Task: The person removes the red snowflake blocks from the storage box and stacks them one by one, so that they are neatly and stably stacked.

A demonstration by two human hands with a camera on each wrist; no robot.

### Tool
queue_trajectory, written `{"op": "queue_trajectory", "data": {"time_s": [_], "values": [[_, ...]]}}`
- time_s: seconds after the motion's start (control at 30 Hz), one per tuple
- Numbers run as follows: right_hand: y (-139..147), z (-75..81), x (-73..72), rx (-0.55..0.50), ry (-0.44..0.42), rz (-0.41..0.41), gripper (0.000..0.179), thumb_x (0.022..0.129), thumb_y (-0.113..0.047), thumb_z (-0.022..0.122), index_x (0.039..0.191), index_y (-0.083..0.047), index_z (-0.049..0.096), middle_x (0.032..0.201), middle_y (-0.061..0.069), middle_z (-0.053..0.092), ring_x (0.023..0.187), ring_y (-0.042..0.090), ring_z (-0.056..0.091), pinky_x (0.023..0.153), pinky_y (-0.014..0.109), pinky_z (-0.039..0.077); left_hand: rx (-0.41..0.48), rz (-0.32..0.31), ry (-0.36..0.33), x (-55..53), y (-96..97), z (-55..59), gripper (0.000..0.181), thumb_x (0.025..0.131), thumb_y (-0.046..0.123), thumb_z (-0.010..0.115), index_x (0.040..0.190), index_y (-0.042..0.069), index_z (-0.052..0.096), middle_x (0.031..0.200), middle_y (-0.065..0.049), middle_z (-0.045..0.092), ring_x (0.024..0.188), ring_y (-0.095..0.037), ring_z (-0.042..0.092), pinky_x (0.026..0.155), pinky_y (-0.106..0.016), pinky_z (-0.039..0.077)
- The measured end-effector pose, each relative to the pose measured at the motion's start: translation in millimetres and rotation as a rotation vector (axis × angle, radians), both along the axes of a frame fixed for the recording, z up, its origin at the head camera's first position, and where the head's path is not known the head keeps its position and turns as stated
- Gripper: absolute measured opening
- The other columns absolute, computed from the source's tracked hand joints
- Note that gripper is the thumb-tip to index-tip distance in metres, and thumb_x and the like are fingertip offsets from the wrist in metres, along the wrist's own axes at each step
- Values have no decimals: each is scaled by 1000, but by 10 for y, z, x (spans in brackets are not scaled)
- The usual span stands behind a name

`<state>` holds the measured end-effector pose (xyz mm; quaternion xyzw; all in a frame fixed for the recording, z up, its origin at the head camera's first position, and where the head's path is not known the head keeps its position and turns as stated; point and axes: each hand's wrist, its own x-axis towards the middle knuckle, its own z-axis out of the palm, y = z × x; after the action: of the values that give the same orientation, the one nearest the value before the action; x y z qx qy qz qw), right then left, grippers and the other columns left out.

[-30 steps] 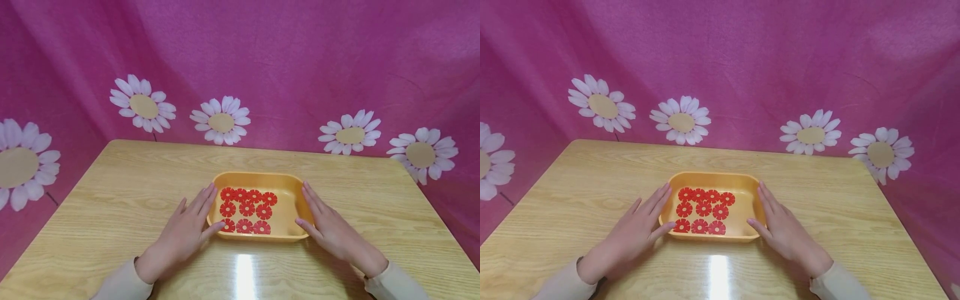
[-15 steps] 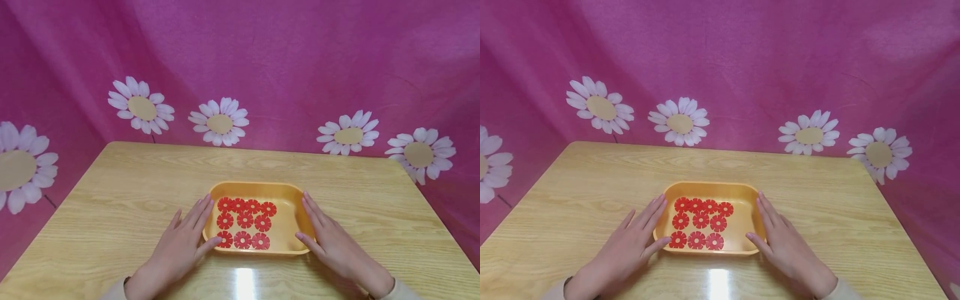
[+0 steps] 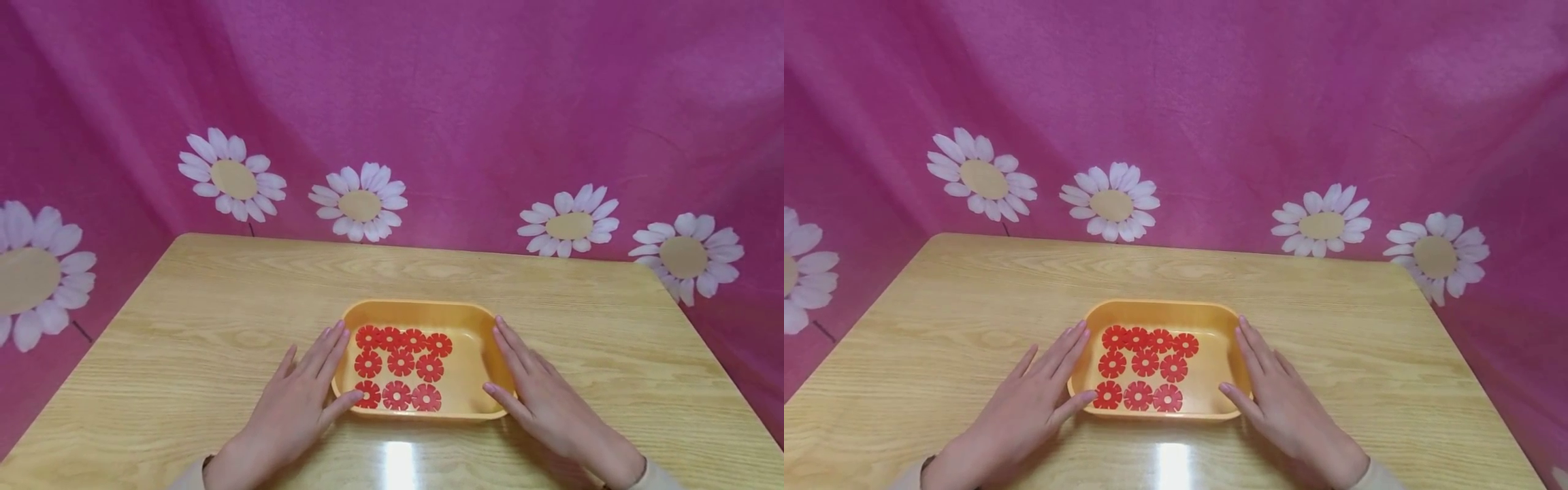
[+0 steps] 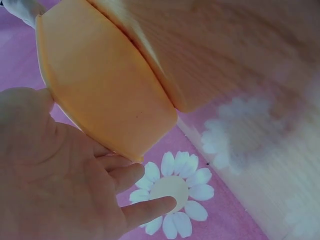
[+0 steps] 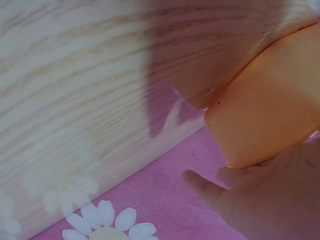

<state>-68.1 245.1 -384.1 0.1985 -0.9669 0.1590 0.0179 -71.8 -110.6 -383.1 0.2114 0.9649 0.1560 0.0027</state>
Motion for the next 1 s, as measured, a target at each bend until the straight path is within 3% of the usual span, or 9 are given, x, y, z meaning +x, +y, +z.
{"op": "queue_trajectory", "data": {"time_s": [0.17, 0.4, 0.5, 0.67, 0.8, 1.0], "values": [[16, 24, -18, 33, 32, 21, 80, 98, -49, 54, 157, -9, 19, 164, 4, 12, 148, 24, 17, 114, 56, 21, -28, 10, -20, 16, 13, 16, 84, 94, 61, 49, 157, 13, 21, 164, 3, 7, 149, -20, 9, 116, -58, 14], [-56, 84, -72, 21, 205, 158, 76, 95, -44, 63, 155, -10, 30, 159, 4, 30, 148, 24, 18, 118, 26, 0, -25, 15, -16, 20, 24, 28, 85, 95, 61, 50, 157, 12, 21, 164, 0, 9, 149, -21, 10, 115, -58, 16], [-138, 118, -108, -19, 196, 197, 71, 92, -38, 68, 151, -11, 39, 156, 7, 36, 145, 28, 26, 119, 33, 12, -22, 16, -16, 14, 26, 30, 85, 94, 60, 50, 157, 12, 20, 164, 0, 9, 149, -22, 11, 115, -58, 16], [-292, 132, -221, -70, 61, 213, 59, 90, -30, 73, 142, -10, 53, 149, 6, 46, 140, 25, 37, 109, 48, 35, -12, 14, -13, 10, 19, 19, 85, 95, 60, 51, 157, 12, 19, 164, 0, 8, 149, -22, 12, 115, -58, 16], [-397, 98, -331, -113, -14, 251, 45, 90, -22, 73, 130, -6, 63, 131, 3, 61, 123, 22, 53, 102, 44, 45, -2, 14, -6, 18, 19, 7, 84, 95, 60, 50, 157, 12, 19, 164, 0, 8, 149, -22, 12, 114, -59, 18], [-515, 47, -480, -179, -25, 297, 25, 82, -5, 79, 105, 0, 72, 99, 5, 72, 92, 18, 66, 82, 36, 55, 1, 20, -6, 27, 22, 8, 84, 96, 60, 49, 158, 12, 18, 164, 0, 7, 149, -21, 12, 114, -59, 19]]}}
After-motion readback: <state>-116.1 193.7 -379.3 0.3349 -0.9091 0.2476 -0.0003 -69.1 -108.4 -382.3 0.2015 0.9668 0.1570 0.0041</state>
